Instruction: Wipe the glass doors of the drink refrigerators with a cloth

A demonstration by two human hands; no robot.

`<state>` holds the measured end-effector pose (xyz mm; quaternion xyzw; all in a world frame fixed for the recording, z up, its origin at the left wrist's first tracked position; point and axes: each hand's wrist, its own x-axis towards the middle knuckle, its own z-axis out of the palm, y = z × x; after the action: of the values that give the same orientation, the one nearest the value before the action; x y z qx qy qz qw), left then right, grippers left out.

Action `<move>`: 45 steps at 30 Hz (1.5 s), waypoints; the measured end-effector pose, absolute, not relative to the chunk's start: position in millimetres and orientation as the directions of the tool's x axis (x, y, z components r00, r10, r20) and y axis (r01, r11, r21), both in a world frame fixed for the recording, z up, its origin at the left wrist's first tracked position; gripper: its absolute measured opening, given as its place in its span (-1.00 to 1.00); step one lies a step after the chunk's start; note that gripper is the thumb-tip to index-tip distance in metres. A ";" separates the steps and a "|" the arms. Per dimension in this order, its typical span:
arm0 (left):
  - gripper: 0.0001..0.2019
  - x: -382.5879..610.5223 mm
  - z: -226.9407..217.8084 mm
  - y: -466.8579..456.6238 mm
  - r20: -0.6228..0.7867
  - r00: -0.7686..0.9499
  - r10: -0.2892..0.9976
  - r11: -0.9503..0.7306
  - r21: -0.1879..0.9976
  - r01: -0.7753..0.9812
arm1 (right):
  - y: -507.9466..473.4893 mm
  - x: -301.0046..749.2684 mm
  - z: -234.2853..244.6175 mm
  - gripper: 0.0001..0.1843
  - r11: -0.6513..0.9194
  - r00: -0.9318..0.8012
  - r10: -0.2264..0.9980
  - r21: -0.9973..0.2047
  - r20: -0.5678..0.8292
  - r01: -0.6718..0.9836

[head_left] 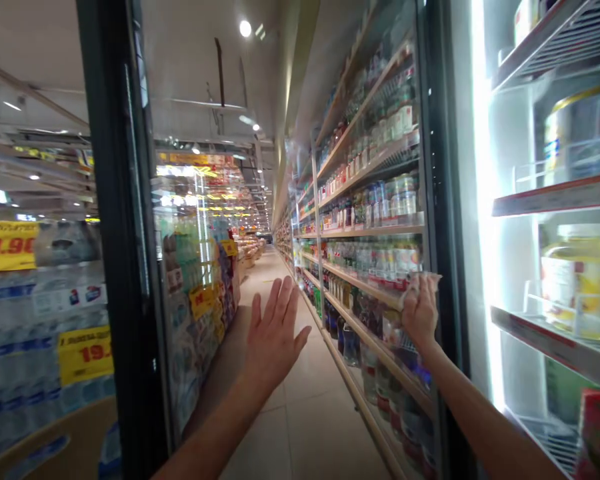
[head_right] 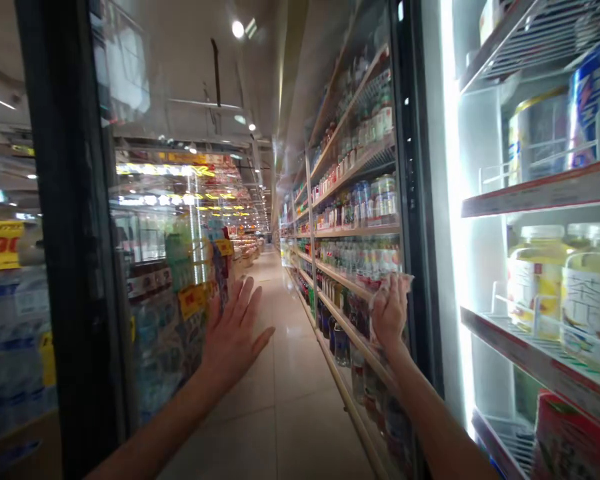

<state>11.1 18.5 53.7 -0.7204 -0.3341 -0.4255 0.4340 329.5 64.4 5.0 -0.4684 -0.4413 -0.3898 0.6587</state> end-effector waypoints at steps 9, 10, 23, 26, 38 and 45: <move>-0.34 15.7 51.9 19.6 0.922 0.376 0.090 -0.430 -0.305 0.850 | 51.5 274.9 28.4 -0.36 0.394 -0.303 -0.034 0.292 0.952 0.871; -0.34 15.1 51.8 19.2 0.922 0.378 0.089 -0.428 -0.307 0.850 | 52.5 285.0 30.2 -0.37 0.382 -0.281 -0.032 0.272 0.959 0.883; -0.34 30.7 108.0 25.8 0.913 0.405 0.059 -0.356 -0.360 0.862 | 57.6 262.4 79.4 -0.41 0.398 -0.349 -0.028 0.331 0.937 0.856; -0.36 28.9 109.5 27.2 0.903 0.424 0.062 -0.348 -0.379 0.857 | 67.0 300.9 90.6 -0.44 0.341 -0.041 -0.094 0.071 0.995 0.937; -0.36 28.1 128.5 27.8 0.915 0.402 0.019 -0.344 -0.372 0.862 | 64.3 267.5 117.6 -0.42 0.367 -0.322 -0.117 0.342 0.940 0.865; -0.34 23.3 138.6 32.4 0.906 0.423 0.033 -0.312 -0.393 0.865 | 76.6 287.6 150.7 -0.44 0.346 0.130 -0.183 -0.060 0.974 0.936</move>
<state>23.3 32.4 138.6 -0.6881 -0.3262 -0.4269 0.4877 287.6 76.6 150.7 -0.3768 -0.4999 -0.4300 0.6505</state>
